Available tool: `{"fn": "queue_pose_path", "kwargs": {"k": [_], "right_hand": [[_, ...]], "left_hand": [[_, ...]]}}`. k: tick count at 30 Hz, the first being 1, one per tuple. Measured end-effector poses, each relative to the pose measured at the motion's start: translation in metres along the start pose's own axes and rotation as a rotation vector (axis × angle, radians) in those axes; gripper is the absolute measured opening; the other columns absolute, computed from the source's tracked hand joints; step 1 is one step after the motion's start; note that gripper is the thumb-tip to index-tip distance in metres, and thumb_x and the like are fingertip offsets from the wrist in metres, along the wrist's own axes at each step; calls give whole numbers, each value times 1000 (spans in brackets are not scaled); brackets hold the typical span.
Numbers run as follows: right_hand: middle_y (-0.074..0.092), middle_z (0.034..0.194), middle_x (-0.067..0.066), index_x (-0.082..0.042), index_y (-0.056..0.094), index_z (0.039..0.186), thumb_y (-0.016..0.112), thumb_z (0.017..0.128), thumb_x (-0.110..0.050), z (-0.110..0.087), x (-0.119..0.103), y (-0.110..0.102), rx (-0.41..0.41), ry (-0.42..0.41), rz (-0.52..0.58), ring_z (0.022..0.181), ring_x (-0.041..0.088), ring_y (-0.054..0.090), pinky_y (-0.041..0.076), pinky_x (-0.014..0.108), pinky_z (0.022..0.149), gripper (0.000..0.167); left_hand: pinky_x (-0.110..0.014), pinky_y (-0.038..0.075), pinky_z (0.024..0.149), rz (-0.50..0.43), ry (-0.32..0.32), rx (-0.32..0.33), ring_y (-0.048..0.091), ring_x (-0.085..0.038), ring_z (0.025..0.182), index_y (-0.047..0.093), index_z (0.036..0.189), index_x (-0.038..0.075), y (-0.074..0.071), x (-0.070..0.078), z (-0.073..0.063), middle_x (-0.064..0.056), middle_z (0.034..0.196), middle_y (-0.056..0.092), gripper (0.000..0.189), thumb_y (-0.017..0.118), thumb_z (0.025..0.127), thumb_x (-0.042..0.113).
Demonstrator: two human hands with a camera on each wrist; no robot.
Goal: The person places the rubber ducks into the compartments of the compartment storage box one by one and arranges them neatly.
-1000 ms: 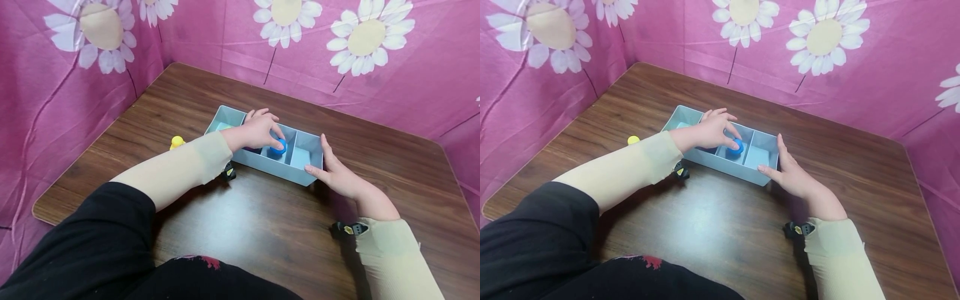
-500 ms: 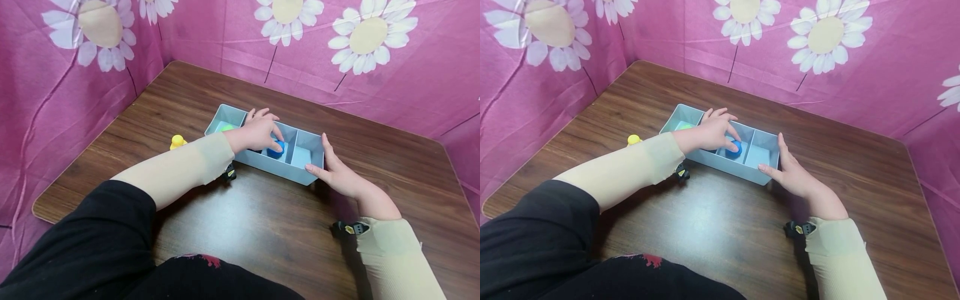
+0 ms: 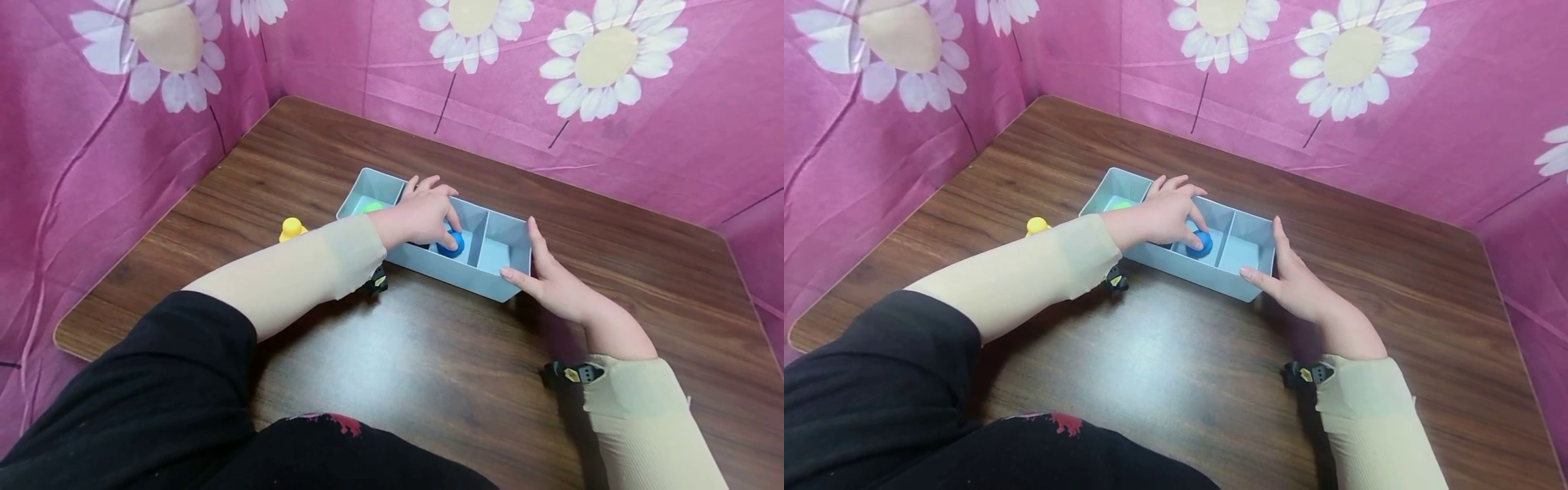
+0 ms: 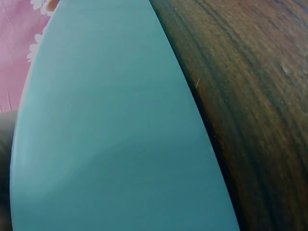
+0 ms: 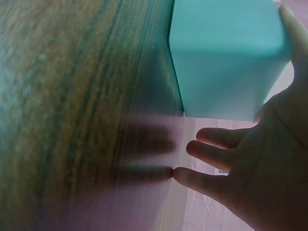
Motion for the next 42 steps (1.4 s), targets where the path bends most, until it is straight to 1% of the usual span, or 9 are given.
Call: {"fn": "queue_pose_path", "kwargs": {"k": [12,16,20,25,30,33,36,39,42], "right_hand": [[-26,159,9,-30,-30,150,58,101,-29,2,-3,4,-12,6,-17,145,39,-12,4,67,109,101],[-26,159,9,-30,-30,149,58,101,-28,2,-4,6,-15,-1,-12,145,38,-12,4,67,109,101],[-27,159,7,-31,-30,149,58,101,-27,2,-4,8,-18,-1,1,145,36,-14,4,66,110,100],[-28,159,6,-33,-30,149,58,101,-27,1,-2,11,-21,1,16,145,36,-15,3,67,109,100],[-29,158,7,-32,-30,149,57,101,-25,-1,-1,10,-10,-1,17,144,34,-18,0,67,109,100],[-30,158,6,-32,-30,149,57,102,-25,-1,-2,9,-5,-3,13,144,32,-20,-2,66,109,99],[-31,158,6,-32,-31,149,56,102,-25,-1,-4,8,-7,0,15,143,31,-21,-3,66,109,99],[-31,157,6,-31,-31,149,56,102,-25,-1,-5,8,-9,3,18,143,31,-21,-3,66,109,99],[-31,157,6,-32,-31,148,55,102,-24,-1,-5,7,-8,2,21,143,31,-21,-3,65,110,99]], "left_hand": [[-54,-9,112,-41,-16,5,0,-29,148,74,118,35,-3,-6,-8,3,156,33,37,77,83,49],[-51,-5,113,-88,-14,40,1,-28,148,72,120,37,-18,-11,-15,4,157,31,38,76,84,50],[-50,4,112,-104,-14,106,5,-24,148,70,122,40,-44,-22,-31,6,159,28,41,73,84,55],[-51,13,108,-141,-23,229,15,-23,145,71,121,38,-81,-55,-67,7,158,31,41,75,83,53],[-58,10,106,-227,-63,325,16,-27,144,73,122,29,-103,-106,-117,4,157,33,41,75,85,47],[-62,5,107,-290,-113,361,18,-29,144,73,122,24,-101,-140,-145,2,156,36,40,76,86,42],[-64,-2,108,-375,-163,375,21,-30,144,73,122,18,-90,-168,-168,-3,155,38,39,77,87,34],[-66,-5,108,-444,-195,372,25,-31,144,73,121,14,-76,-187,-183,-7,154,39,39,78,86,30],[-70,-4,106,-459,-215,356,26,-33,143,73,120,13,-63,-197,-191,-10,154,39,39,79,86,30]]}}
Point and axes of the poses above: each hand's wrist, its own z-axis towards the middle knuckle, its own y-axis out of the palm, x = y × z, the point moved 9 cm from there along z, towards the middle knuckle
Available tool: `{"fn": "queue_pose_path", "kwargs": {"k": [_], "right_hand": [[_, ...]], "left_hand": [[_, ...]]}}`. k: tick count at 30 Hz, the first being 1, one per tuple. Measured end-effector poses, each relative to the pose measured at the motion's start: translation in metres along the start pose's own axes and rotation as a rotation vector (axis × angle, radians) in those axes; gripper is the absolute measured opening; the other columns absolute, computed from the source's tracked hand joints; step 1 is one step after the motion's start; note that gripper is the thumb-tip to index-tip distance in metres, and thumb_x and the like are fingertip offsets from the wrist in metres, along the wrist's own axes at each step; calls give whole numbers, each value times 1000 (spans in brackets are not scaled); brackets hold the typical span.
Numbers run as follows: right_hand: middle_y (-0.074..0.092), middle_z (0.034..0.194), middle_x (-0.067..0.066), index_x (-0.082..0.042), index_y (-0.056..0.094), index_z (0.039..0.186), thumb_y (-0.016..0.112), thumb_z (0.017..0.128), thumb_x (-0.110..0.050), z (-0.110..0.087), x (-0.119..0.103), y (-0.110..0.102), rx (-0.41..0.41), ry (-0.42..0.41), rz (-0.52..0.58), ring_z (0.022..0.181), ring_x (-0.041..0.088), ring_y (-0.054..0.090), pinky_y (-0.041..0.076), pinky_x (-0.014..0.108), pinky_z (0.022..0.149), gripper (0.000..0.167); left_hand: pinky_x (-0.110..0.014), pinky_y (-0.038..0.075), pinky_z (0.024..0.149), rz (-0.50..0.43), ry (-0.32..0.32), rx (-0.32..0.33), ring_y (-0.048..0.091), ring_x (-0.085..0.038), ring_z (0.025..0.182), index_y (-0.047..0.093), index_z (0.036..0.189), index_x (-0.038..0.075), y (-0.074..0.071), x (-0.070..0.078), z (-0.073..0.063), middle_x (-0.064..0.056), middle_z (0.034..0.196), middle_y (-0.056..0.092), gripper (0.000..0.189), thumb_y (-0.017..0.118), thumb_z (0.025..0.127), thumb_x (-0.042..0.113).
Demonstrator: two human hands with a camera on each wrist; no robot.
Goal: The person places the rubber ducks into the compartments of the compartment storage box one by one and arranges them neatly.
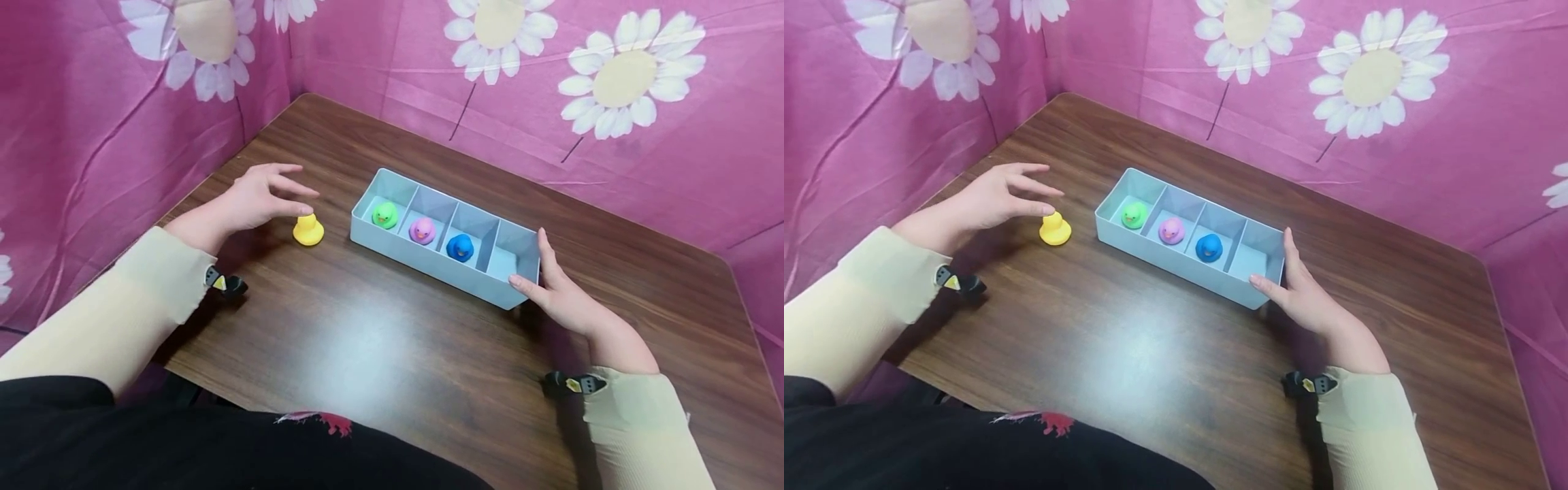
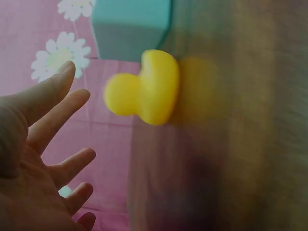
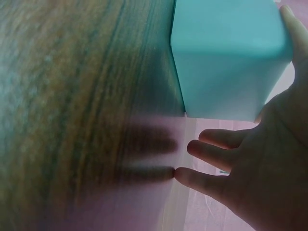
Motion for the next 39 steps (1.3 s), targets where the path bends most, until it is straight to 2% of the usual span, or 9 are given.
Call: {"fn": "queue_pose_path", "kwargs": {"k": [9,12,19,22,28,33,36,39], "right_hand": [[-29,158,2,-38,-30,148,55,102,-29,-2,-3,0,-1,-5,8,144,31,-18,1,66,110,97],[-29,158,1,-41,-30,147,55,102,-30,-3,-2,0,-2,-4,9,144,31,-18,2,66,110,97],[-30,158,7,-33,-31,148,55,102,-25,-1,0,-1,-4,1,0,144,35,-18,1,67,109,98],[-30,158,7,-32,-31,148,55,102,-24,-1,0,0,-4,-7,3,144,35,-18,1,67,109,98],[-30,158,6,-32,-31,149,55,102,-24,-1,0,-2,-3,-8,8,144,35,-17,0,67,109,98],[-30,158,6,-32,-31,149,56,102,-25,-2,0,-3,-4,0,-4,144,34,-18,1,66,109,99],[-30,158,6,-31,-31,149,57,102,-25,-2,1,-4,-3,0,-10,144,34,-18,1,66,110,100],[-30,158,6,-31,-31,149,58,101,-26,-1,2,-3,-5,-1,-16,144,34,-17,2,66,110,101]], "left_hand": [[-69,3,102,44,-61,-45,20,-42,141,73,120,10,13,-21,-6,-15,153,39,42,80,84,30],[-68,6,102,63,-66,-59,21,-45,139,73,120,10,17,-24,-5,-16,152,40,40,80,84,28],[-68,7,100,82,-58,-59,22,-45,139,74,117,11,17,-23,-3,-16,152,40,38,81,83,28],[-68,7,101,95,-52,-47,20,-43,140,75,116,11,13,-18,-3,-15,152,40,39,81,83,31],[-66,-1,104,45,-34,5,19,-40,141,75,115,10,-4,-1,-1,-12,152,41,37,81,83,28],[-64,4,106,81,-5,31,20,-35,142,75,115,11,-14,19,4,-9,152,42,37,81,83,30],[-65,8,105,108,24,33,23,-33,142,76,114,13,-15,31,7,-8,151,42,37,81,83,31],[-65,8,105,114,53,17,22,-31,142,76,114,13,-12,44,10,-7,152,42,37,81,83,32]]}}
Point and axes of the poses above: each hand's wrist, its own z-axis towards the middle knuckle, its own y-axis out of the palm, x = y × z, the point moved 9 cm from there along z, towards the middle knuckle
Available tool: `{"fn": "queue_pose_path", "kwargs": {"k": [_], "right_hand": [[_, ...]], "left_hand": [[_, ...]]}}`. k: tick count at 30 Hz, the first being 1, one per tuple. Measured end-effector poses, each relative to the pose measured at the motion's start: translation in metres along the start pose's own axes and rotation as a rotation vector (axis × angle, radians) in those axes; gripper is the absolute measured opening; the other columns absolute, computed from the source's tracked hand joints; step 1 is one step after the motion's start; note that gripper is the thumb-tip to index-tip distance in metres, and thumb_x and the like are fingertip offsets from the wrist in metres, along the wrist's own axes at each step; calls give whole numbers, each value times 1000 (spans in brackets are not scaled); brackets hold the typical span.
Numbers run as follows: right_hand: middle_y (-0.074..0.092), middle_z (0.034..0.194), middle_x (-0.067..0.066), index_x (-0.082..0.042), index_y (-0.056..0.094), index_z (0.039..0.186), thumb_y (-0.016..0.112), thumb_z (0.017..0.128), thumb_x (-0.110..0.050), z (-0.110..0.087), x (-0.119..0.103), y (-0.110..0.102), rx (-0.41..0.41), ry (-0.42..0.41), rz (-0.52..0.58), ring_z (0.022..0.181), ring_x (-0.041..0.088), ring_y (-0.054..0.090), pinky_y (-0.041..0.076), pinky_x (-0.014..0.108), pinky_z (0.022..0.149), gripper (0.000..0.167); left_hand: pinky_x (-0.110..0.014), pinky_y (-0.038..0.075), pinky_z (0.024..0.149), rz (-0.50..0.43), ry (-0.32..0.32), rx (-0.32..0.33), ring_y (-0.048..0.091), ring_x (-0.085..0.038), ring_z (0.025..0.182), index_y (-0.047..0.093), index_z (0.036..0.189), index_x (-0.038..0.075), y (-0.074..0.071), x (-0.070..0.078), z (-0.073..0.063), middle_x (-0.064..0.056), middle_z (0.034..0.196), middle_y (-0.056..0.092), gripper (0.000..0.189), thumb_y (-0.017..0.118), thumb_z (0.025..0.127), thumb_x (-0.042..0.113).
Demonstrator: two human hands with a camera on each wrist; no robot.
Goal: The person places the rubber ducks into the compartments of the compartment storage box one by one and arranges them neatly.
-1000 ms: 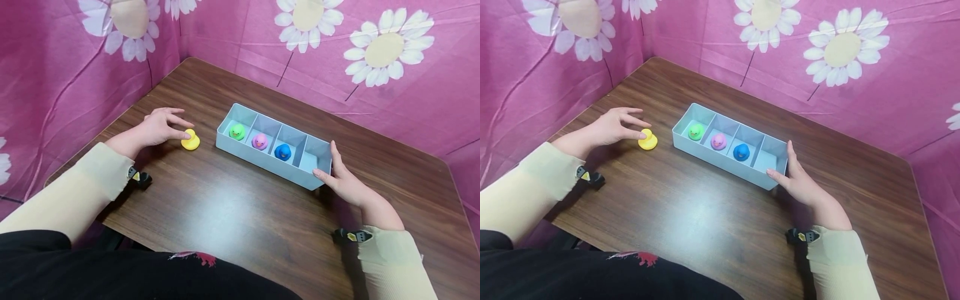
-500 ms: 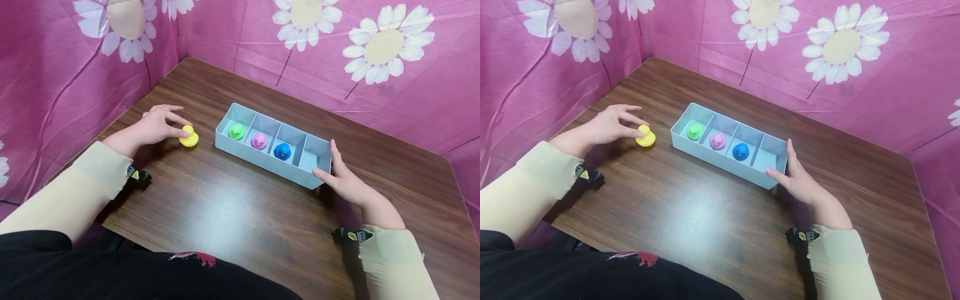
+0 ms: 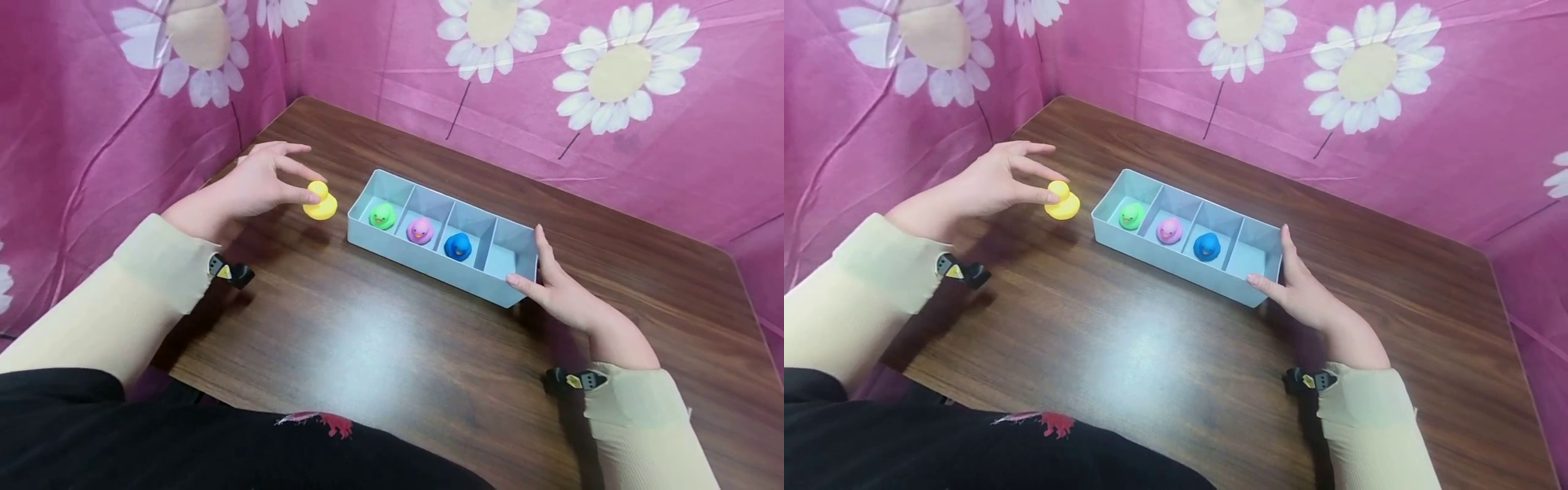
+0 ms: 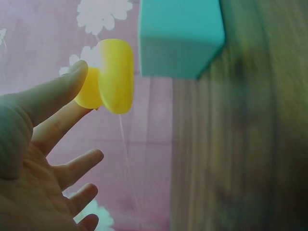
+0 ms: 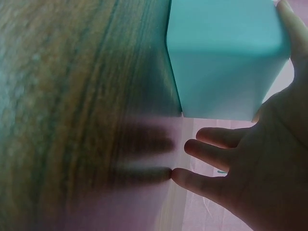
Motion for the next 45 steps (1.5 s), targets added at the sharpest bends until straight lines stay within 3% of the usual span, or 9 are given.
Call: {"fn": "queue_pose_path", "kwargs": {"k": [4,11,19,30,37,45], "right_hand": [[-29,158,6,-31,-31,149,59,101,-27,-2,3,-1,3,3,-7,144,35,-16,3,67,109,102],[-28,158,6,-31,-31,149,59,101,-27,-6,6,-4,12,7,-10,145,35,-15,4,66,110,102],[-29,159,6,-29,-31,149,59,100,-26,-10,8,-6,15,2,1,145,34,-16,3,65,110,102],[-26,160,7,-30,-31,149,60,99,-34,-6,6,-9,8,29,-14,146,36,-12,6,64,111,104],[-23,161,8,-29,-31,149,60,99,-35,-3,6,-9,5,23,-34,147,35,-10,6,65,111,105],[-22,161,9,-27,-30,150,61,98,-38,-5,2,-9,12,-12,-17,147,34,-10,5,66,110,105]], "left_hand": [[-64,3,106,-3,39,-38,19,-29,143,76,115,15,9,22,8,-4,153,41,37,79,83,35],[-59,13,103,42,161,-86,21,-27,142,76,117,20,32,73,31,-1,152,42,39,79,83,39],[-51,13,107,76,229,-164,18,-23,143,76,115,27,75,130,57,5,153,39,33,78,85,40],[-45,14,107,114,298,-247,17,-20,142,74,115,37,140,189,80,9,153,38,31,75,86,46],[-44,13,109,170,279,-268,14,-18,144,73,116,40,177,213,95,10,154,36,32,73,86,52],[-43,13,106,181,250,-314,13,-20,143,73,116,39,214,217,103,9,152,38,33,75,85,50]]}}
Point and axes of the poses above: each hand's wrist, its own z-axis towards the middle knuckle, its own y-axis out of the palm, x = y × z, the point moved 9 cm from there along z, towards the middle knuckle
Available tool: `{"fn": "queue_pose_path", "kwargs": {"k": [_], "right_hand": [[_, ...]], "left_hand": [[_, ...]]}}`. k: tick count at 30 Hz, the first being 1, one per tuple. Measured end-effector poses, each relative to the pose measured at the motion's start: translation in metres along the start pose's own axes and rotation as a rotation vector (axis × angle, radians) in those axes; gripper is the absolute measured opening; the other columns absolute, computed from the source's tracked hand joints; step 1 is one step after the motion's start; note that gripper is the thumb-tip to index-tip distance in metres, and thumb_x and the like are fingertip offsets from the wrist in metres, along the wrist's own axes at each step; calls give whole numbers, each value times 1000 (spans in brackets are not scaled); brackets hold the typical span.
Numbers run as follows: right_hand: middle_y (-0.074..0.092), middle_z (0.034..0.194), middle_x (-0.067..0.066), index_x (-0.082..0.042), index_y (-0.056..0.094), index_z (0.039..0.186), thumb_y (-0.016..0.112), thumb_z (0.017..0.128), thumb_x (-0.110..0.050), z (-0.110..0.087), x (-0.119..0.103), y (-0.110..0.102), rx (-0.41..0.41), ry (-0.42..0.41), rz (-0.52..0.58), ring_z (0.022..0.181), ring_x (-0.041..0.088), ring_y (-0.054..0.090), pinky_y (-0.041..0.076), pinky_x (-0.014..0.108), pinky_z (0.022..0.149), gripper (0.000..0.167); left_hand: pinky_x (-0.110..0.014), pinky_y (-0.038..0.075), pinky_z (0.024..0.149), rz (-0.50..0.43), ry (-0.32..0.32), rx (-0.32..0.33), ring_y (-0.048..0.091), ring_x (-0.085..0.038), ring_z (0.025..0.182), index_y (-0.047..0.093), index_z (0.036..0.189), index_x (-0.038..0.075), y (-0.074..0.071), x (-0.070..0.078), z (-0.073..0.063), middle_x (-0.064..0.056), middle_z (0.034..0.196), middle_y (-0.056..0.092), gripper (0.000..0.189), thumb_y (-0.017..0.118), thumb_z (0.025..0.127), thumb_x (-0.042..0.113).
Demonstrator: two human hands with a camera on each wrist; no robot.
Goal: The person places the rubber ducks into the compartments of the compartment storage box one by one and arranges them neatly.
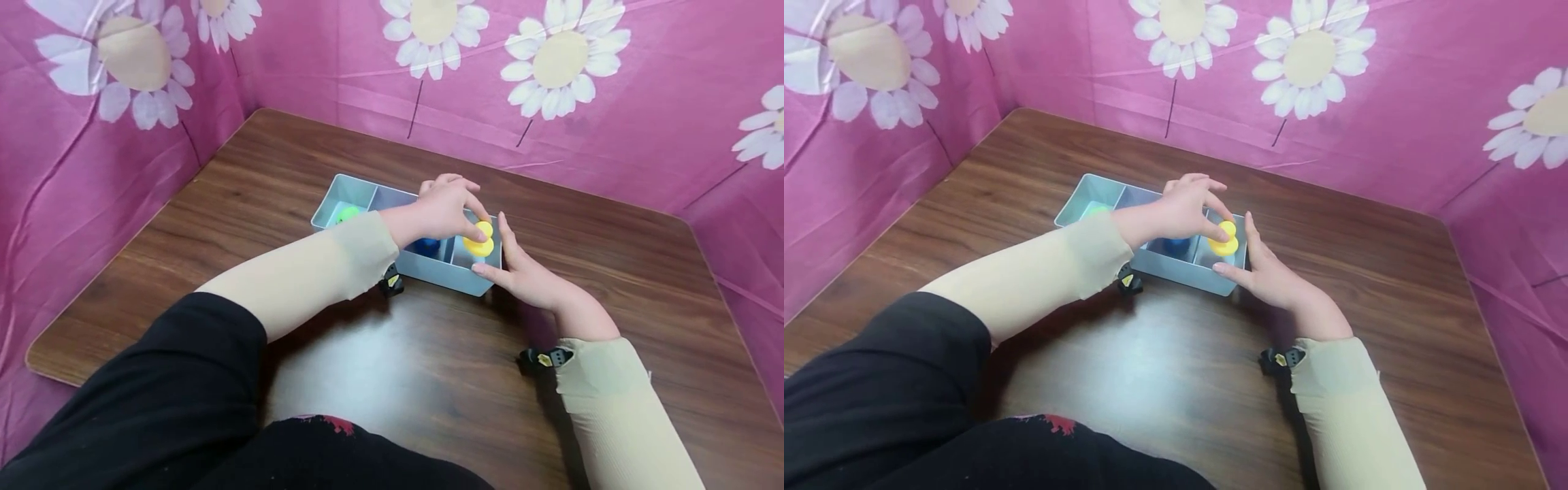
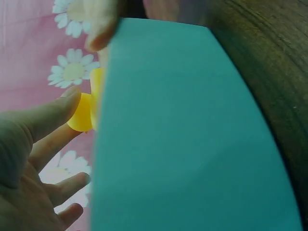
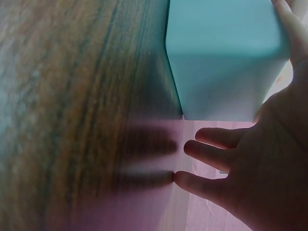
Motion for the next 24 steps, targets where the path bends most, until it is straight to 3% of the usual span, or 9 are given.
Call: {"fn": "queue_pose_path", "kwargs": {"k": [10,24], "right_hand": [[-22,161,9,-25,-29,151,60,99,-39,0,-2,1,1,-24,14,147,34,-8,8,65,110,104],[-22,160,10,-27,-31,149,59,100,-33,-2,-4,1,-18,-11,23,147,32,-7,8,62,112,102]], "left_hand": [[-44,13,108,53,-8,-24,14,-22,144,74,114,39,20,-4,9,7,151,40,32,76,84,50],[-44,12,108,120,-12,-52,11,-23,144,74,115,41,28,-6,11,6,151,40,31,75,85,49]]}}
Point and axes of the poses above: each hand's wrist, its own z-axis towards the middle knuckle, its own y-axis out of the palm, x = y × z, the point moved 9 cm from there along z, towards the middle knuckle
